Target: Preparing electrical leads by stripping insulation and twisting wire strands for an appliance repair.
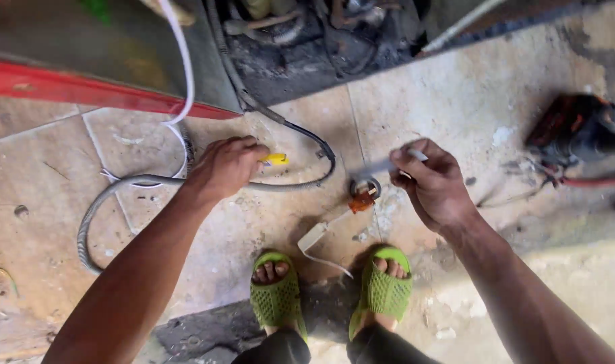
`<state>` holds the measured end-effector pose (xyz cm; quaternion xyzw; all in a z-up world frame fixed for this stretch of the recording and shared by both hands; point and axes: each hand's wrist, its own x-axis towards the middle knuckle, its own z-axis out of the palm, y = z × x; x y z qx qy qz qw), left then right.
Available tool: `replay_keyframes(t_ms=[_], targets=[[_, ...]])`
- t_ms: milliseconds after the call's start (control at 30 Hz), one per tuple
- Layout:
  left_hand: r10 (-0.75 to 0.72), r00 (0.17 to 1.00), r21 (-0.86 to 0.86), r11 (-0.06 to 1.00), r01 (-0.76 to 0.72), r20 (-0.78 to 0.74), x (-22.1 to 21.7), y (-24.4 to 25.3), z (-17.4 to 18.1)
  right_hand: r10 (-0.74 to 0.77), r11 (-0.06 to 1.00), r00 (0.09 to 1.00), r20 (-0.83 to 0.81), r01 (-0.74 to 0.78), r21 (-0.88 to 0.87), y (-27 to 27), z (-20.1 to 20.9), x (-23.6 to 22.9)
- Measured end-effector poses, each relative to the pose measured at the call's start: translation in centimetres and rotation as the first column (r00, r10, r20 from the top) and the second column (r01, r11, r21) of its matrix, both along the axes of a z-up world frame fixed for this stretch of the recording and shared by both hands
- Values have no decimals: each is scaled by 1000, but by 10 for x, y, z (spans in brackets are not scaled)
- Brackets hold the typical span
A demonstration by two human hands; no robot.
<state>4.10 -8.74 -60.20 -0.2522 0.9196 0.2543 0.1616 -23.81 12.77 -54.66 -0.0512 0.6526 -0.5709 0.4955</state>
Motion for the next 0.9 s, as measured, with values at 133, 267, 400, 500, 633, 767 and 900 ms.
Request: replay_keyframes(t_ms=[133,267,400,500,633,767,900], targets=[[125,986,147,979,-141,114,-13,-6,-11,3,985,1000,7,-2,-173,-4,-27,-10],[163,986,237,958,-162,17,6,8,-33,141,982,986,84,-129,-136,-4,-9,11],[309,909,46,950,-309,-281,28,13,-45,226,974,962,153,-223,-40,-1,4,39],[303,904,-257,887,-383,-301,52,15,-64,330,937,906,265,-348,23,-6,23,47],[435,880,-259,842,-473,-193,47,21,-65,364,924,890,275,-382,13,-9,-9,34],[424,857,-383,770,-511,-292,43,19,-67,216,968,938,272,-241,64,-14,8,35],[399,819,-402,727,-557,-412,41,28,-57,266,961,954,141,-274,46,6,-19,26]])
